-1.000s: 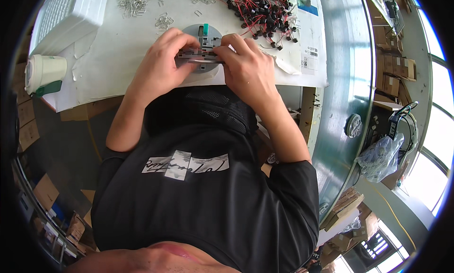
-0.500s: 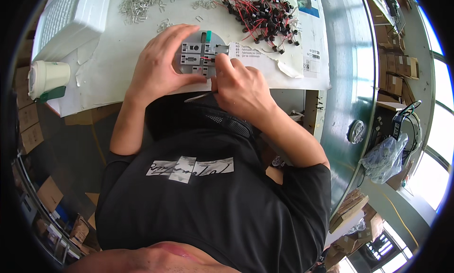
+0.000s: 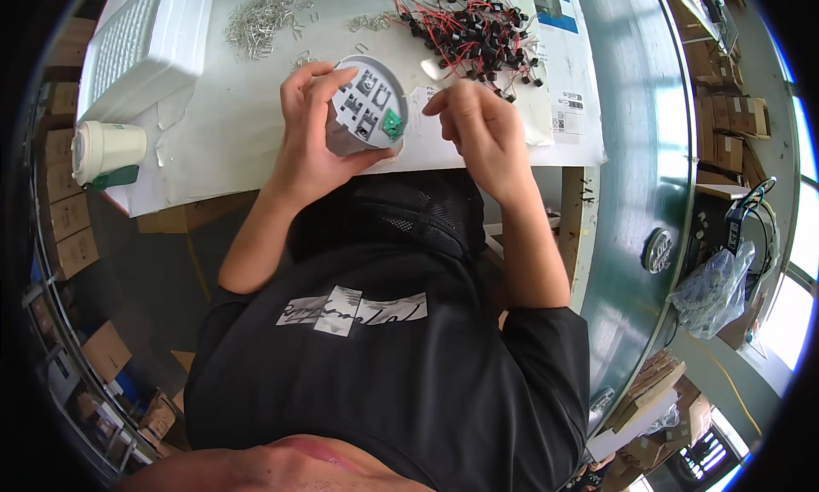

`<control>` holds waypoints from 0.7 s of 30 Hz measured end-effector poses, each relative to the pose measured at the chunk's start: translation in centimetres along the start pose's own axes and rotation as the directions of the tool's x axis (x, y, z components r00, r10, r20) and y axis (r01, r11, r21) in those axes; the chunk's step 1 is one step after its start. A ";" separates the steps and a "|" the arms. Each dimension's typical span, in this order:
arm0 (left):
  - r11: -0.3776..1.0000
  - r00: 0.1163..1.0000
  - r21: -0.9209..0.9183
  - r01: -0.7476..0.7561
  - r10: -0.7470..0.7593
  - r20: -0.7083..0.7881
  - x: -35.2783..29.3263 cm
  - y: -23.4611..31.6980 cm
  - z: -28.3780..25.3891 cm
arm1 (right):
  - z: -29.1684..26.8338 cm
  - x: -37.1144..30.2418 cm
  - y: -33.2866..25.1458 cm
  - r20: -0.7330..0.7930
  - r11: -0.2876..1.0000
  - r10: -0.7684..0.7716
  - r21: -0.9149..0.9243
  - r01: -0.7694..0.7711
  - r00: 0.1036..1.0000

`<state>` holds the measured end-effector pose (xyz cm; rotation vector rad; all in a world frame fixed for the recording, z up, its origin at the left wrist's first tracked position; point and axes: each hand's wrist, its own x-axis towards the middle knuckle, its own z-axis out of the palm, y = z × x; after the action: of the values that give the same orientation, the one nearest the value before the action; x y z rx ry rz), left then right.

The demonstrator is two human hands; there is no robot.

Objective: Assemble small electronic or mechanical components onto a circular base plate using a precision tool.

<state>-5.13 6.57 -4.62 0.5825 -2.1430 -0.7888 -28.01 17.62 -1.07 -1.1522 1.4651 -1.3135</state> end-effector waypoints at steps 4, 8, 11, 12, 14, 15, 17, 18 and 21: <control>0.999 0.999 0.012 0.040 -0.040 0.015 -1.3 0.2 -0.7 | 0.8 1.1 0.6 0.106 0.866 -0.108 -0.479 0.146 0.989; 0.971 0.971 -0.117 0.207 -0.189 0.144 -0.9 -0.4 -1.7 | 1.3 1.6 -0.6 0.233 0.668 -0.176 -0.685 0.290 0.956; 0.963 0.933 -0.082 0.256 -0.224 0.280 -0.4 -0.7 -1.3 | 1.6 1.6 -1.5 0.267 0.573 -0.075 -0.777 0.261 0.961; 0.961 0.931 -0.085 0.263 -0.230 0.283 -0.5 -0.9 -1.2 | 1.8 1.5 -1.7 0.270 0.543 -0.050 -0.801 0.253 0.962; 0.964 0.949 -0.103 0.243 -0.215 0.229 -0.8 -1.4 -0.9 | 2.0 1.2 -1.8 0.267 0.479 0.002 -0.846 0.234 0.964; 0.966 0.957 -0.113 0.233 -0.207 0.204 -0.9 -1.6 -0.7 | 2.1 1.2 -1.6 0.263 0.479 0.012 -0.848 0.225 0.965; 0.965 0.958 -0.123 0.230 -0.202 0.203 -1.0 -1.8 -0.5 | 2.3 1.4 -1.2 0.283 0.461 -0.005 -0.850 0.253 0.959; 0.967 0.961 -0.127 0.222 -0.195 0.194 -1.1 -1.8 -0.4 | 2.3 1.4 -1.0 0.293 0.453 -0.013 -0.851 0.267 0.956; 0.969 0.963 -0.119 0.218 -0.193 0.189 -1.0 -1.8 -0.5 | 2.4 1.5 -0.8 0.282 0.459 -0.008 -0.851 0.254 0.959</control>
<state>-3.89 5.73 -6.17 0.6917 -2.1876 -1.1327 -25.96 15.59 -0.55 -2.0466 1.9503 -0.3443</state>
